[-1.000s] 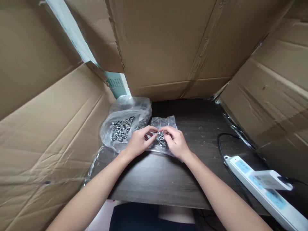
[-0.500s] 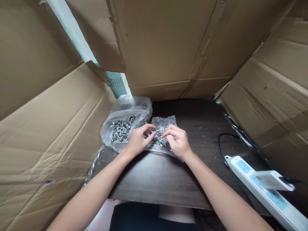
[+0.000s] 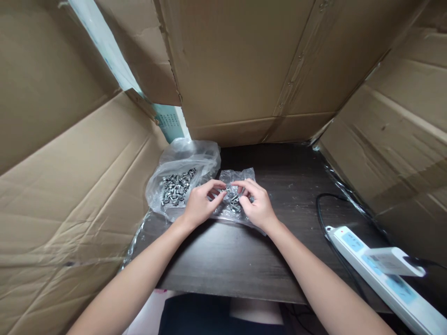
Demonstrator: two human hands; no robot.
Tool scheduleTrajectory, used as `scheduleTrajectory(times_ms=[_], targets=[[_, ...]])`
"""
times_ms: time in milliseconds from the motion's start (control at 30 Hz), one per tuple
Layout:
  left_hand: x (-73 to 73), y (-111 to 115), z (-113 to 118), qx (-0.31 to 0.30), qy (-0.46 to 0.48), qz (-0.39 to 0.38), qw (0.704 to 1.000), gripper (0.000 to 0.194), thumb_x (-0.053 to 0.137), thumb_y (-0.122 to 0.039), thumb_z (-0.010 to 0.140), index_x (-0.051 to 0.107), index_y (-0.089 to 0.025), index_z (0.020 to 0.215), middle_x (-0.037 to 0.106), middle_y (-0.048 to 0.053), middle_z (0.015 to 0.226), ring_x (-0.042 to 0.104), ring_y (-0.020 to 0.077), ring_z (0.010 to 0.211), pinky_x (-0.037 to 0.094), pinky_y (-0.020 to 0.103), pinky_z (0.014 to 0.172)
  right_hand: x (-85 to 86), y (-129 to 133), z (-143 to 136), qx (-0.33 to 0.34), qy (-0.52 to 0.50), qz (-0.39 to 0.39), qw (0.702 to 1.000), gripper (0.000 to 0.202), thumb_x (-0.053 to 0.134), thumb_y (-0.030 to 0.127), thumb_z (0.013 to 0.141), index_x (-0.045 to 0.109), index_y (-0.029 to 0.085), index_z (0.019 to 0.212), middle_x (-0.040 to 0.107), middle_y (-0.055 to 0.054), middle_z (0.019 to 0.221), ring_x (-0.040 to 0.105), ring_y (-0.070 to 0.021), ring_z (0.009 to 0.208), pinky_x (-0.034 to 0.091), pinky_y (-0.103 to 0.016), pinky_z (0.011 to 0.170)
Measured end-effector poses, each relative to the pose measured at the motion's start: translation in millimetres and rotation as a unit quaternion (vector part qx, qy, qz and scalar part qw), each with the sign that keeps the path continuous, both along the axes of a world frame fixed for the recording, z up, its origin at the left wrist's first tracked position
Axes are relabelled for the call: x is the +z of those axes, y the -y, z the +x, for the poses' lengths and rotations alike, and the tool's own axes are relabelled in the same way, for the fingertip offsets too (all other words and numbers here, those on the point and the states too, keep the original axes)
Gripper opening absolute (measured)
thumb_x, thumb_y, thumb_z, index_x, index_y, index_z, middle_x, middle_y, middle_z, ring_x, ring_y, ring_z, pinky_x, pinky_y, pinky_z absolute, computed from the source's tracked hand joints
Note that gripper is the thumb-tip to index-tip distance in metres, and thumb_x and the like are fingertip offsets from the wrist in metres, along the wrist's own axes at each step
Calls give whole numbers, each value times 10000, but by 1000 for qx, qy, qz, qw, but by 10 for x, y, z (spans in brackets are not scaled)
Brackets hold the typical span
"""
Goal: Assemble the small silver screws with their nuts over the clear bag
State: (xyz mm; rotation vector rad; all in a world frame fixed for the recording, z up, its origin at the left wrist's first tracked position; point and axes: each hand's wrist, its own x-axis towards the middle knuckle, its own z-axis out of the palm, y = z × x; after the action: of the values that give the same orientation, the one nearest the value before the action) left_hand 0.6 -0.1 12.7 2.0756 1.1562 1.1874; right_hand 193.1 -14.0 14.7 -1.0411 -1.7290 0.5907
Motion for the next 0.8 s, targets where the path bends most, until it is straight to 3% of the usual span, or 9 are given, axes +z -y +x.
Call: scheduleTrajectory(times_ms=[367, 633, 800], targets=[[-18, 25, 25, -20, 6, -3, 1000, 132, 667, -239, 907, 681, -199, 1032, 752, 3, 965, 704, 116, 739, 571, 210, 688, -26, 1, -31, 14, 71, -62, 995, 112, 546, 235, 919, 650, 194, 913, 584, -31, 902, 527, -131, 658, 428, -286, 608], [-49, 8, 17, -55, -18, -13, 998, 194, 631, -252, 932, 685, -193, 1109, 751, 35, 1008, 705, 139, 809, 575, 234, 717, -20, -2, -28, 25, 75, -61, 995, 305, 469, 286, 989, 541, 196, 706, 554, -35, 869, 556, -155, 746, 439, -308, 696], [-34, 13, 19, -50, -26, 8, 998, 185, 622, -260, 943, 721, -188, 1082, 756, 57, 1014, 697, 145, 799, 570, 240, 688, 21, 10, -22, 10, 72, -60, 996, 152, 496, 246, 967, 591, 207, 855, 585, -34, 886, 559, -162, 740, 432, -301, 661]])
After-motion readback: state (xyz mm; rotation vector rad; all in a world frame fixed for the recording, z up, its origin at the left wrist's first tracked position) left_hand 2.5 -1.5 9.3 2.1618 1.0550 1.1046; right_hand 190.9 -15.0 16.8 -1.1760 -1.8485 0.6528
